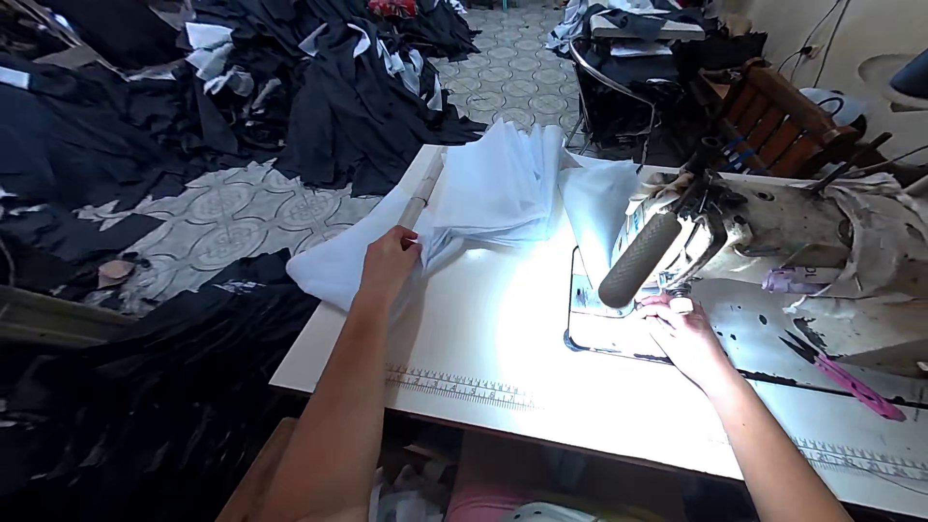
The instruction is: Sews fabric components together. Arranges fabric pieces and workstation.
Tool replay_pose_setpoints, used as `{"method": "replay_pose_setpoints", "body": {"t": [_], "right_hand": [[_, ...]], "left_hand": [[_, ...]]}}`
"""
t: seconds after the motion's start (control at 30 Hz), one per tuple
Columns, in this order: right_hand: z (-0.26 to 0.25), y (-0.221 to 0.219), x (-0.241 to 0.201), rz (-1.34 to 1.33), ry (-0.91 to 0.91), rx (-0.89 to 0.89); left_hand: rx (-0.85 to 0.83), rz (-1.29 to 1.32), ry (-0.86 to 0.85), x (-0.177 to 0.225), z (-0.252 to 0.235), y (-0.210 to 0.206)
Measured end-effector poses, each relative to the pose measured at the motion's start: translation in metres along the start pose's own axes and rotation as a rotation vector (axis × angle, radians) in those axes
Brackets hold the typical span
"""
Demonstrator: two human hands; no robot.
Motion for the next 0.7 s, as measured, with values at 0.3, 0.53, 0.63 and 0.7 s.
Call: {"method": "replay_pose_setpoints", "body": {"t": [0.3,0.53,0.63,0.7], "right_hand": [[0.003,-0.008,-0.021,0.088,0.053,-0.143],[0.028,-0.014,-0.052,-0.137,-0.167,-0.184],[0.047,-0.046,-0.08,-0.194,-0.249,-0.292],[0.049,-0.061,-0.086,-0.102,-0.295,-0.337]], "left_hand": [[-0.03,-0.097,-0.028,0.009,0.008,-0.015],[-0.489,-0.019,-0.484,0.095,0.13,-0.028],[-0.79,0.172,-0.782,0.135,0.265,-0.086],[-0.868,0.338,-1.012,0.151,0.332,-0.112]]}}
Point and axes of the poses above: each hand's wrist, its own z-axis away from the middle knuckle, its own y-axis out of the back of the hand, x = y × z, the point moved 7 cm from there along -z, towards the middle knuckle, and after that the axes turned 2 degrees about y, right-handed, at the moved point
